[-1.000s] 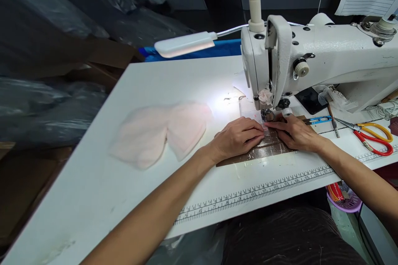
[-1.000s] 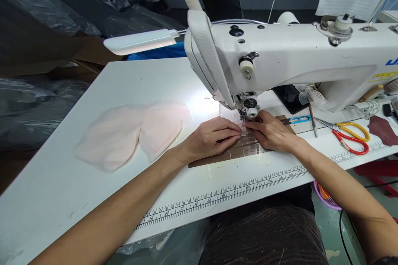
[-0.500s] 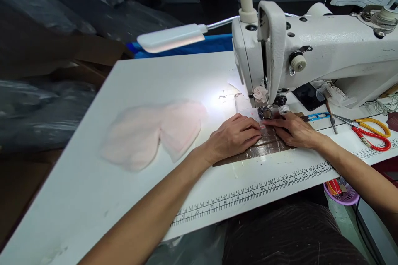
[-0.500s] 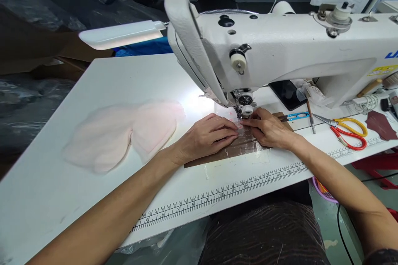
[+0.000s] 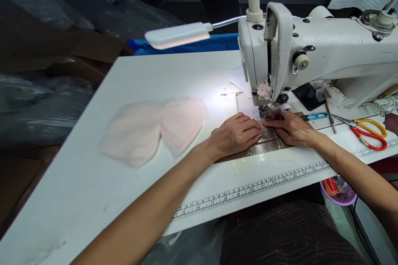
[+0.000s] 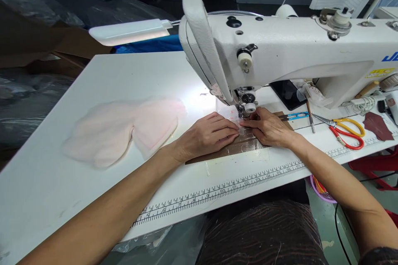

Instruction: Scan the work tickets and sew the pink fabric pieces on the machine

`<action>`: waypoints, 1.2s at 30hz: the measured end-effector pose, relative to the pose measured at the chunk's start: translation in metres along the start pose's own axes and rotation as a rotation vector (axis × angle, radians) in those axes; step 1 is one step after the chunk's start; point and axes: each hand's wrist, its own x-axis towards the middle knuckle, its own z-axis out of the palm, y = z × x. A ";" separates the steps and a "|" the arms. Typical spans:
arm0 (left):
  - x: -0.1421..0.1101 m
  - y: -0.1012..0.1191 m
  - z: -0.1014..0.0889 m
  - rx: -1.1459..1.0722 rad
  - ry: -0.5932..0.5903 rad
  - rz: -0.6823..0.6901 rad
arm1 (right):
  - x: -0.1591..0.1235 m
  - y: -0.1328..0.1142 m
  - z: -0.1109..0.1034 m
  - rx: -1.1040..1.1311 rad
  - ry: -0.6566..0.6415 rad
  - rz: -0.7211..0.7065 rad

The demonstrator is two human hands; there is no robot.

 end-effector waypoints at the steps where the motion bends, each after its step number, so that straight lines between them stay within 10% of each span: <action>1: 0.000 0.000 0.000 0.003 -0.003 0.000 | 0.000 0.000 0.000 0.001 0.004 0.000; 36: -0.002 0.004 -0.010 -0.019 -0.138 -0.092 | 0.008 -0.016 -0.004 -0.164 -0.087 0.086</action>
